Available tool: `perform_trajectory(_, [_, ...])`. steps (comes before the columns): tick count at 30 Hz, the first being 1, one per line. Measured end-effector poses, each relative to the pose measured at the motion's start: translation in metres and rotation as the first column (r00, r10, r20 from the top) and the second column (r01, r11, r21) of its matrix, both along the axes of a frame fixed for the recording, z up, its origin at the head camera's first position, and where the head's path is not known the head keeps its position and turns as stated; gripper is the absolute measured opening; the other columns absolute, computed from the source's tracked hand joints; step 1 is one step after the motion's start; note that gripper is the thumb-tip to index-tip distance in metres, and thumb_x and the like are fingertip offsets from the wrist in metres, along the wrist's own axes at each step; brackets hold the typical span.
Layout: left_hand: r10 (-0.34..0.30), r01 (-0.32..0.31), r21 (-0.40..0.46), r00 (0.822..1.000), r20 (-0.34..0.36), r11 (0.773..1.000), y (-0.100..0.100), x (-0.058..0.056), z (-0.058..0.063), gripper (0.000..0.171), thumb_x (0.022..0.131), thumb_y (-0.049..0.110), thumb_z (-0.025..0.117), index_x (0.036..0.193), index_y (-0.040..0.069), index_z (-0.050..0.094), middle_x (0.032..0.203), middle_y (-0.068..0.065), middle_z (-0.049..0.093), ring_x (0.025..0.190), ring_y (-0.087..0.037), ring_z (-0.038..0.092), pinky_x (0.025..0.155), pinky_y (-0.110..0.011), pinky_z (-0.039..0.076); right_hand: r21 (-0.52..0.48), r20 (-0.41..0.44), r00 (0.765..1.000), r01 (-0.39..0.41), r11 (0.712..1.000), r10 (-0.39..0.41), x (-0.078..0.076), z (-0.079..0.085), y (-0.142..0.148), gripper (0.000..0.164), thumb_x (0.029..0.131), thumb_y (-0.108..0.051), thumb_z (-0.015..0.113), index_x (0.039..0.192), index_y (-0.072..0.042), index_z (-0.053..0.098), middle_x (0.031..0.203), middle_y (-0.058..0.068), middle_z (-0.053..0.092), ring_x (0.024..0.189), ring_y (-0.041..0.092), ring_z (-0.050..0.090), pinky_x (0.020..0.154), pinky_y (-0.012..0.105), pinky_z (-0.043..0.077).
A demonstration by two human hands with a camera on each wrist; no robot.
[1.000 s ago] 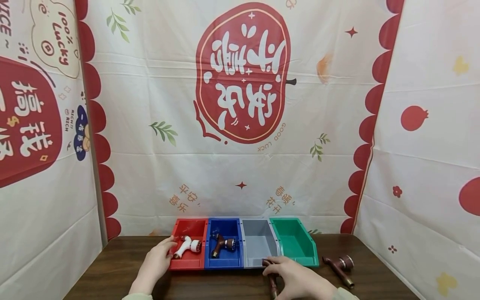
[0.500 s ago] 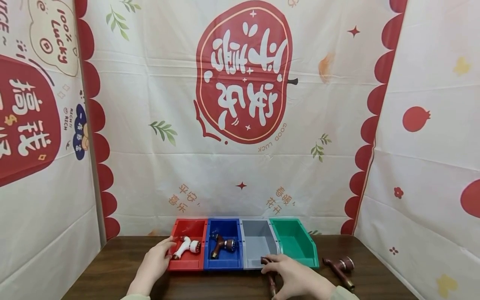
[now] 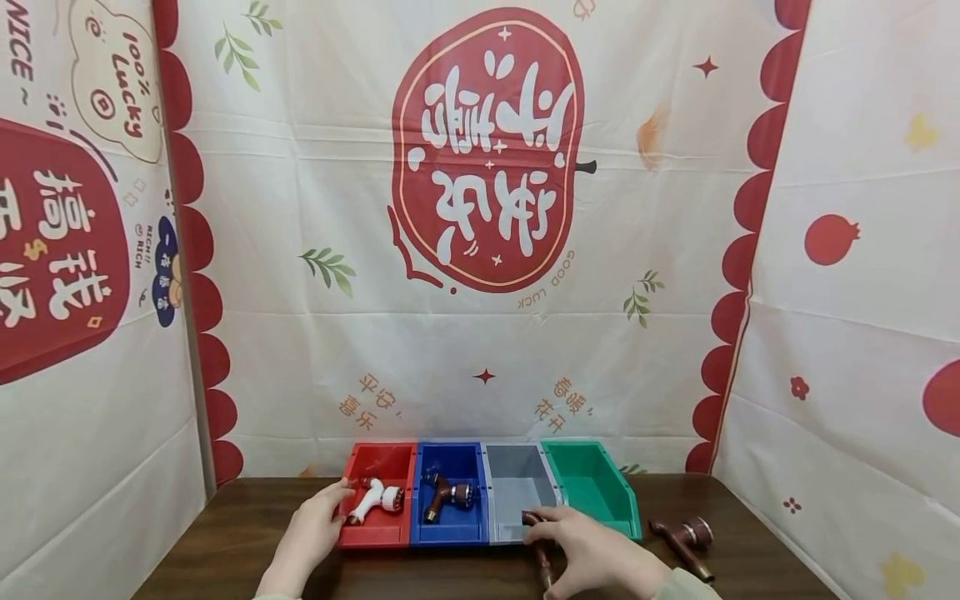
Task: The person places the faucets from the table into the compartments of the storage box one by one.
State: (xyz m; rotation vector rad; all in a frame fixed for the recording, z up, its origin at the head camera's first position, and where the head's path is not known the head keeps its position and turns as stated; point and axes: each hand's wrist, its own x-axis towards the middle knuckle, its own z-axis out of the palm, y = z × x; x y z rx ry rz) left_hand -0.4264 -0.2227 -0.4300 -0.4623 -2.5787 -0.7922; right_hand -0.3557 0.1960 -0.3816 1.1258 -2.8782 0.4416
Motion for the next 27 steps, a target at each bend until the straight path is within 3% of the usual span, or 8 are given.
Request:
perform_trajectory(10, [-0.001, 0.001, -0.006, 1.0, -0.018, 1.0, 0.0, -0.001, -0.003, 0.033, 0.075, -0.01, 0.068, 0.107, -0.001, 0.07, 0.127, -0.018, 0.06, 0.113, -0.035, 0.059, 0.089, -0.052, 0.048, -0.001, 0.023, 1.0, 0.012, 1.0, -0.012, -0.003, 0.004, 0.0, 0.056, 0.072, -0.043, 0.081, 0.122, -0.024, 0.066, 0.141, 0.012, 0.05, 0.123, 0.033, 0.049, 0.092, 0.043, 0.048])
perform_trajectory(27, [0.002, -0.002, -0.013, 1.0, -0.019, 1.0, -0.001, -0.003, -0.003, 0.032, 0.076, -0.01, 0.069, 0.107, -0.002, 0.07, 0.127, -0.019, 0.06, 0.114, -0.036, 0.059, 0.091, -0.052, 0.047, 0.008, 0.051, 0.997, 0.054, 0.998, -0.055, -0.008, 0.013, -0.005, 0.055, 0.071, -0.045, 0.081, 0.121, -0.028, 0.065, 0.142, 0.011, 0.048, 0.125, 0.033, 0.047, 0.095, 0.047, 0.046])
